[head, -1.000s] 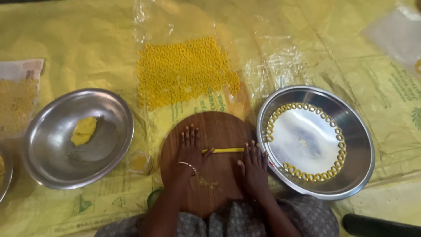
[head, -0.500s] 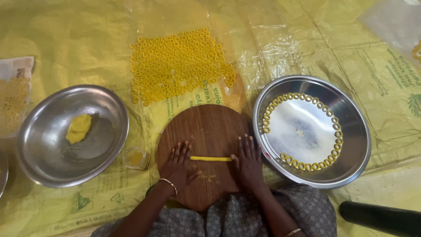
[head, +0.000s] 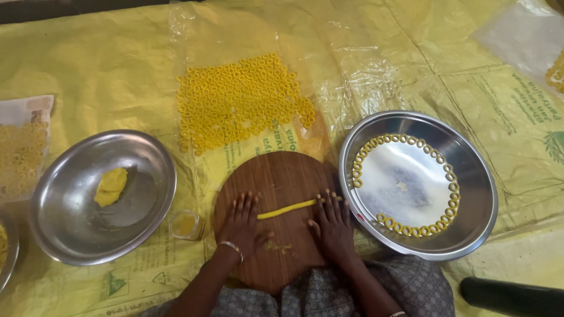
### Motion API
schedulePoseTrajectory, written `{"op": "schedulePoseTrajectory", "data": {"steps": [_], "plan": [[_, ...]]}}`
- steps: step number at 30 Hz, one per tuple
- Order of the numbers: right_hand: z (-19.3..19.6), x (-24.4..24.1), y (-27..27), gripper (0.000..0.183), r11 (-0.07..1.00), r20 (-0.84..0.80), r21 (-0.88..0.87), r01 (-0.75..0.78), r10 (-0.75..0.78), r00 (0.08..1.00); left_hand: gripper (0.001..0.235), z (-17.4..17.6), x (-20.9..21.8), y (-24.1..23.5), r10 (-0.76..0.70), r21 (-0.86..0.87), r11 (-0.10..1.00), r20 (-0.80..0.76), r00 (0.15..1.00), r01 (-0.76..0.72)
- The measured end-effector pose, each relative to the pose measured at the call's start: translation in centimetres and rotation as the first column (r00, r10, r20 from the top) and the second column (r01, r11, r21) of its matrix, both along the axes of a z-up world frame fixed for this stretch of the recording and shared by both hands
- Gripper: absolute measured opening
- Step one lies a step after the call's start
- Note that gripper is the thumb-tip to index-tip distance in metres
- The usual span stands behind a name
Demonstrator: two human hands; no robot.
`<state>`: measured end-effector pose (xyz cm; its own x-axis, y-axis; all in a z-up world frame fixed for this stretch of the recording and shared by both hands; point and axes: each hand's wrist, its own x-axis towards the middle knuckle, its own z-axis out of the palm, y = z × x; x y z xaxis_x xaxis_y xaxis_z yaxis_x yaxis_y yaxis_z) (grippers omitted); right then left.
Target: The person rolls yellow dough into thin ropes on a wooden board, then pinches off small segments and forms them into rings. The finished rings are placed into a metal tray in a circular pattern. The person repeats this process throughout the clip.
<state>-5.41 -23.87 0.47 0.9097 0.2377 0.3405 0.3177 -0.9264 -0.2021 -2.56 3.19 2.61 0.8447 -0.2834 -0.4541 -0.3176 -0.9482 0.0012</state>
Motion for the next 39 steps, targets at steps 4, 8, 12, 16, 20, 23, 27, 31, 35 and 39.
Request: {"op": "schedulePoseTrajectory", "data": {"steps": [4,8,12,16,20,23,27,31,35,39], "plan": [[-0.1,-0.4,0.0,0.065,1.0,-0.035,0.005,0.003,-0.003,0.999,0.11,1.3,-3.9,0.2,-0.022,0.058,0.998,-0.167,0.986,0.032],[0.2,-0.6,0.7,0.067,1.0,-0.019,-0.008,0.027,-0.027,0.999,0.114,1.2,-4.6,-0.6,0.066,0.04,0.997,-0.152,0.986,-0.06],[0.3,-1.2,1.5,0.072,0.998,-0.051,-0.052,0.019,-0.021,0.998,0.12,0.8,-4.3,-1.9,0.191,-0.055,0.979,-0.068,0.979,-0.195],[0.7,-2.8,2.7,0.074,0.996,-0.089,-0.087,-0.024,0.016,0.996,0.122,0.5,-4.5,-2.7,0.287,-0.066,0.955,-0.035,0.957,-0.289],[4.0,-4.2,1.7,0.075,0.973,-0.227,0.027,-0.231,0.231,0.946,0.122,0.1,-3.6,-3.2,0.353,-0.066,0.933,-0.03,0.935,-0.354],[7.6,-5.7,-1.3,0.066,0.87,-0.477,0.158,-0.468,0.482,0.735,0.122,-0.6,-3.8,-2.7,0.348,-0.07,0.935,0.005,0.937,-0.347],[12.3,-6.2,-4.5,0.059,0.747,-0.523,0.364,-0.556,0.658,0.542,0.127,-0.5,-2.9,-3.3,0.364,-0.018,0.931,-0.066,0.929,-0.365],[13.7,-6.7,-3.2,0.058,0.777,-0.539,0.339,-0.53,0.622,0.567,0.126,0.0,-3.0,-3.4,0.386,0.008,0.922,-0.072,0.92,-0.386],[13.2,-8.7,-1.8,0.056,0.689,-0.467,0.326,-0.648,0.713,0.523,0.124,0.5,-2.7,-4.1,0.403,0.047,0.915,-0.057,0.913,-0.401],[11.6,-11.0,-1.2,0.061,0.601,-0.428,0.306,-0.738,0.779,0.458,0.13,1.2,-3.0,-4.5,0.404,0.1,0.912,-0.038,0.914,-0.399]]}}
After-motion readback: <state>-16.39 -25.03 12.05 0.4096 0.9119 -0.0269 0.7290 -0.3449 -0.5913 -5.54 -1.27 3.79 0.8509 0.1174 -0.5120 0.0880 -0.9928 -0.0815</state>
